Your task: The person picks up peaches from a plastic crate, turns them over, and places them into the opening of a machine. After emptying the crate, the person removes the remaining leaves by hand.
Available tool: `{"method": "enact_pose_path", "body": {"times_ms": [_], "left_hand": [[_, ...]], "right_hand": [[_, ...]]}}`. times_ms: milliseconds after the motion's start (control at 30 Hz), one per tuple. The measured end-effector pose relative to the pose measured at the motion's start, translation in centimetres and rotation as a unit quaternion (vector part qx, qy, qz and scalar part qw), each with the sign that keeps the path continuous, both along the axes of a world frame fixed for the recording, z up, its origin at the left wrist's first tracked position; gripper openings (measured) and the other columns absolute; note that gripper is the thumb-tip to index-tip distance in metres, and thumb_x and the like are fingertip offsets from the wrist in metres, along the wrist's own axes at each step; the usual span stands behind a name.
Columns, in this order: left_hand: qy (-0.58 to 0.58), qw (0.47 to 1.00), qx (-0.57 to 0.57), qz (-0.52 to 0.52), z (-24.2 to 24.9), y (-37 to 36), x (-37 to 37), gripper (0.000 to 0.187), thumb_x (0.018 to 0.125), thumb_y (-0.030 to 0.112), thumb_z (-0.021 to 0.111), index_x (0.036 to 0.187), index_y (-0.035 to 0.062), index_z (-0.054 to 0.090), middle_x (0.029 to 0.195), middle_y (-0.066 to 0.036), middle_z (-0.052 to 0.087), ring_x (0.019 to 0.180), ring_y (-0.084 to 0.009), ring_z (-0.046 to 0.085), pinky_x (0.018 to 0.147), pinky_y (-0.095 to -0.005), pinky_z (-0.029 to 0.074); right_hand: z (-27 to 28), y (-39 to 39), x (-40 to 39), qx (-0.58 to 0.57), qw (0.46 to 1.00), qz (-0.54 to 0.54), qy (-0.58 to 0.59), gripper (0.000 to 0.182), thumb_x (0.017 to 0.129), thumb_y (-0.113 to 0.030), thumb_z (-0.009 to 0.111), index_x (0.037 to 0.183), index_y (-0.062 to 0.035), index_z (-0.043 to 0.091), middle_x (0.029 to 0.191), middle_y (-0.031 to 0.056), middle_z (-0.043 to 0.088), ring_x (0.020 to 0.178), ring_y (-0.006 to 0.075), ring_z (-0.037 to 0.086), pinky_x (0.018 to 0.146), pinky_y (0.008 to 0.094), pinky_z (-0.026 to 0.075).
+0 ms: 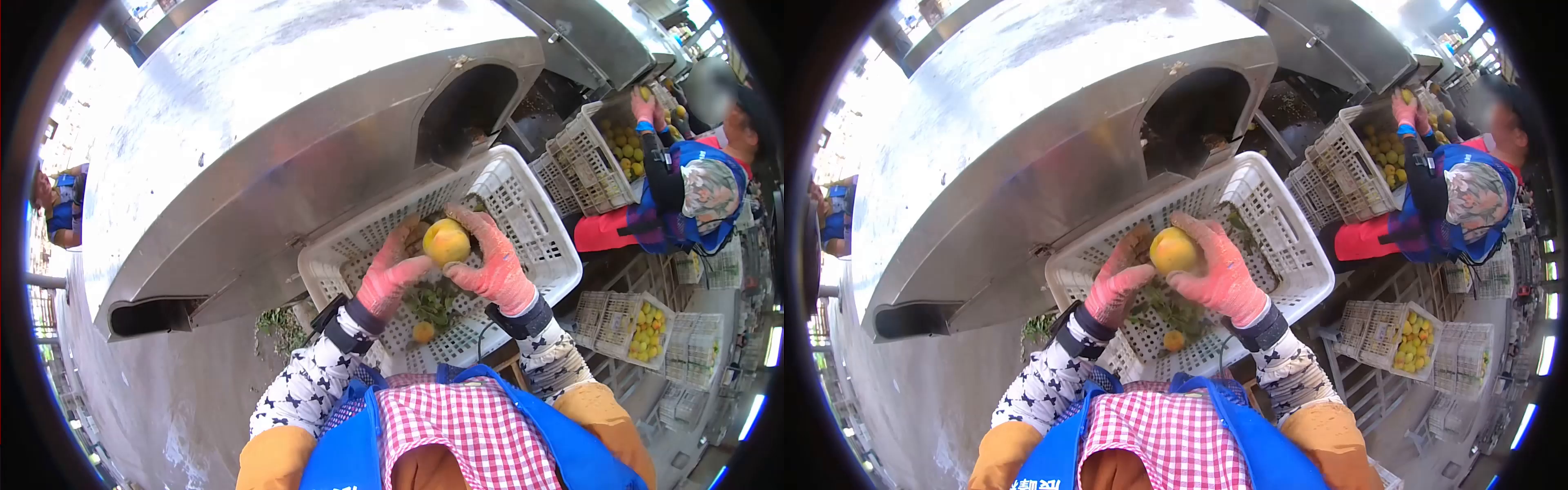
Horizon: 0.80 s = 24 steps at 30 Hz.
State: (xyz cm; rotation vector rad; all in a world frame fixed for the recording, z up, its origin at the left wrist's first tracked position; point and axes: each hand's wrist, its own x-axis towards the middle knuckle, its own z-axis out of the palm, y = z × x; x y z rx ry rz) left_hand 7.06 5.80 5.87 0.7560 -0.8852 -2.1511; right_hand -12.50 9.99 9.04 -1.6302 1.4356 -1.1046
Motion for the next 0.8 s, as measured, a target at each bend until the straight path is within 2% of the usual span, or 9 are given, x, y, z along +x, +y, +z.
{"method": "enact_pose_path", "body": {"times_ms": [100,167,300,467,533,600,633,733,800], "left_hand": [[-0.245,0.945,-0.215,0.037,-6.9,-1.9,4.7,0.065,0.081,0.021,0.070,0.137,0.0007,0.045,0.128,-0.015,0.056,0.120,-0.0241,0.052,0.104,-0.0367,0.038],[-0.454,0.786,-0.418,0.025,-8.1,-2.9,8.3,0.046,0.077,0.019,0.068,0.120,0.0055,0.059,0.116,-0.017,0.060,0.111,-0.0338,0.056,0.098,-0.0407,0.043],[-0.547,0.574,-0.608,-0.053,-10.4,-2.5,12.7,0.030,0.074,0.022,0.066,0.102,0.0119,0.065,0.101,-0.011,0.063,0.096,-0.0319,0.059,0.087,-0.0444,0.046],[-0.560,0.581,-0.589,-0.050,-9.8,-2.1,12.0,0.022,0.074,0.023,0.066,0.094,0.0136,0.066,0.094,-0.008,0.064,0.092,-0.0291,0.060,0.086,-0.0438,0.046],[-0.569,0.577,-0.584,-0.057,-9.7,-2.2,12.1,0.020,0.075,0.024,0.065,0.093,0.0135,0.065,0.092,-0.007,0.063,0.091,-0.0292,0.059,0.087,-0.0438,0.045],[-0.584,0.553,-0.590,-0.071,-10.0,-2.4,12.0,0.019,0.076,0.025,0.065,0.090,0.0126,0.065,0.091,-0.008,0.063,0.090,-0.0297,0.059,0.086,-0.0443,0.045],[-0.577,0.558,-0.592,-0.074,-10.1,-2.5,12.0,0.018,0.077,0.025,0.065,0.088,0.0116,0.064,0.090,-0.008,0.063,0.089,-0.0303,0.059,0.085,-0.0439,0.045],[-0.576,0.572,-0.580,-0.070,-9.5,-2.5,11.8,0.019,0.079,0.026,0.064,0.090,0.0114,0.065,0.091,-0.008,0.063,0.090,-0.0290,0.059,0.085,-0.0425,0.046],[-0.587,0.577,-0.563,-0.074,-9.6,-2.7,11.9,0.019,0.078,0.026,0.064,0.091,0.0117,0.065,0.091,-0.008,0.063,0.091,-0.0286,0.060,0.085,-0.0425,0.046]], "right_hand": [[-0.7,-5.0,-1.0,-0.116,0.984,-0.121,0.066,0.074,0.066,-0.013,0.075,0.134,-0.0054,0.047,0.118,0.0207,0.051,0.107,0.0360,0.054,0.094,0.0401,0.046],[-2.7,-10.0,-2.0,-0.241,0.935,-0.201,0.163,0.068,0.069,-0.019,0.076,0.130,-0.0061,0.050,0.117,0.0218,0.052,0.105,0.0382,0.054,0.092,0.0420,0.048],[-3.3,-13.6,-2.7,-0.158,0.901,-0.203,0.348,0.063,0.073,-0.029,0.075,0.126,-0.0059,0.051,0.115,0.0229,0.054,0.105,0.0405,0.054,0.091,0.0446,0.048],[-3.1,-13.4,-1.3,-0.056,0.944,-0.220,0.239,0.065,0.076,-0.037,0.071,0.125,0.0003,0.050,0.115,0.0246,0.055,0.108,0.0420,0.053,0.092,0.0462,0.047],[-8.4,-17.0,-1.2,-0.258,0.838,-0.301,0.377,0.068,0.072,-0.032,0.075,0.125,0.0018,0.050,0.111,0.0251,0.058,0.103,0.0412,0.057,0.085,0.0460,0.050],[-4.9,-17.9,-0.1,-0.151,0.889,-0.321,0.288,0.067,0.072,-0.031,0.074,0.124,0.0040,0.050,0.113,0.0254,0.058,0.099,0.0412,0.058,0.083,0.0434,0.052],[-5.2,-18.2,-1.8,-0.280,0.878,-0.278,0.270,0.064,0.070,-0.029,0.076,0.121,0.0027,0.054,0.115,0.0263,0.057,0.097,0.0427,0.059,0.080,0.0422,0.053],[-2.5,-12.4,-2.6,-0.277,0.938,-0.184,-0.101,0.035,0.084,-0.009,0.072,0.114,0.0027,0.059,0.090,0.0073,0.066,0.080,0.0121,0.062,0.071,0.0255,0.051],[-5.7,-8.3,-1.0,-0.061,0.956,-0.229,-0.173,0.032,0.085,-0.010,0.069,0.115,0.0009,0.061,0.094,0.0072,0.066,0.083,0.0155,0.062,0.075,0.0280,0.051]]}}
